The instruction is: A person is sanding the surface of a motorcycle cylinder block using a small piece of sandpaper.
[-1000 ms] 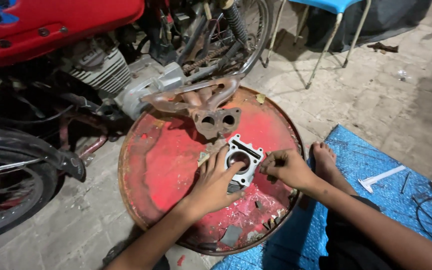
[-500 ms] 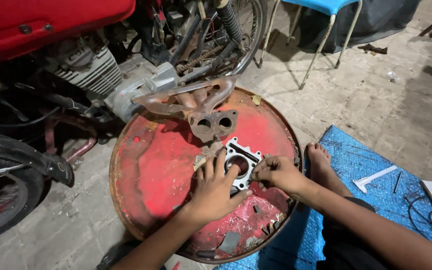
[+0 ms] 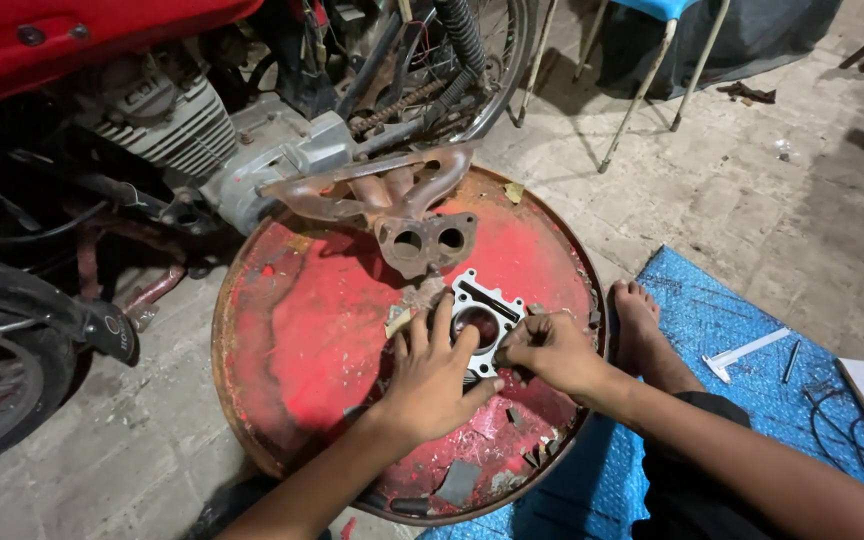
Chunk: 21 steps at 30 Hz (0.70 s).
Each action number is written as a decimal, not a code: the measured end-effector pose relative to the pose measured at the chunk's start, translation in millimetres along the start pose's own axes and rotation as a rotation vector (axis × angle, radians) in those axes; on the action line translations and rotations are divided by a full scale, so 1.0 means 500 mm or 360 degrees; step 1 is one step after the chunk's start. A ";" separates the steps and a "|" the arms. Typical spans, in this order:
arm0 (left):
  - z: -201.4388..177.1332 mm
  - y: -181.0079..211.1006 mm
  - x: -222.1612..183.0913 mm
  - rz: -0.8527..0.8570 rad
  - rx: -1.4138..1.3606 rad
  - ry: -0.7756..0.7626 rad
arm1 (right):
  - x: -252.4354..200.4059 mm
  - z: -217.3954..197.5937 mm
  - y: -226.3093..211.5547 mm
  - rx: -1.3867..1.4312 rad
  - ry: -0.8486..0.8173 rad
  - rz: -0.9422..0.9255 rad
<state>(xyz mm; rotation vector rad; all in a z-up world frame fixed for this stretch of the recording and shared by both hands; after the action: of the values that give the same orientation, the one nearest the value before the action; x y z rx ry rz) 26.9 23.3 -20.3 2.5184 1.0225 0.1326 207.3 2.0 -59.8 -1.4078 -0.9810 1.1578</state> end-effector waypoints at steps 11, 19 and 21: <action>0.002 -0.001 0.000 -0.0002 0.0040 -0.0001 | -0.010 0.001 -0.020 -0.0105 -0.0014 -0.0100; 0.010 -0.007 0.005 0.0001 0.0003 0.0002 | -0.007 -0.017 -0.016 -0.0095 0.0039 -0.0046; 0.009 -0.006 0.005 0.0000 -0.0012 -0.0009 | -0.005 -0.016 -0.013 -0.0070 0.0016 -0.0037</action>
<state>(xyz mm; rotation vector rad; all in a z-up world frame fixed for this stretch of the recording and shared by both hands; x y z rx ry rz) 27.7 25.3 -26.0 2.5107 1.0181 0.1288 214.8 -1.2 -52.9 -1.4320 -1.0192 1.1171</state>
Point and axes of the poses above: each hand's wrist, its own x-axis towards the middle knuckle, its own z-axis out of the palm, y = z × x, the point moved 4 cm from there along x, towards the middle knuckle, and after that the axes turned 2 degrees about -y, right-handed, at the moved point
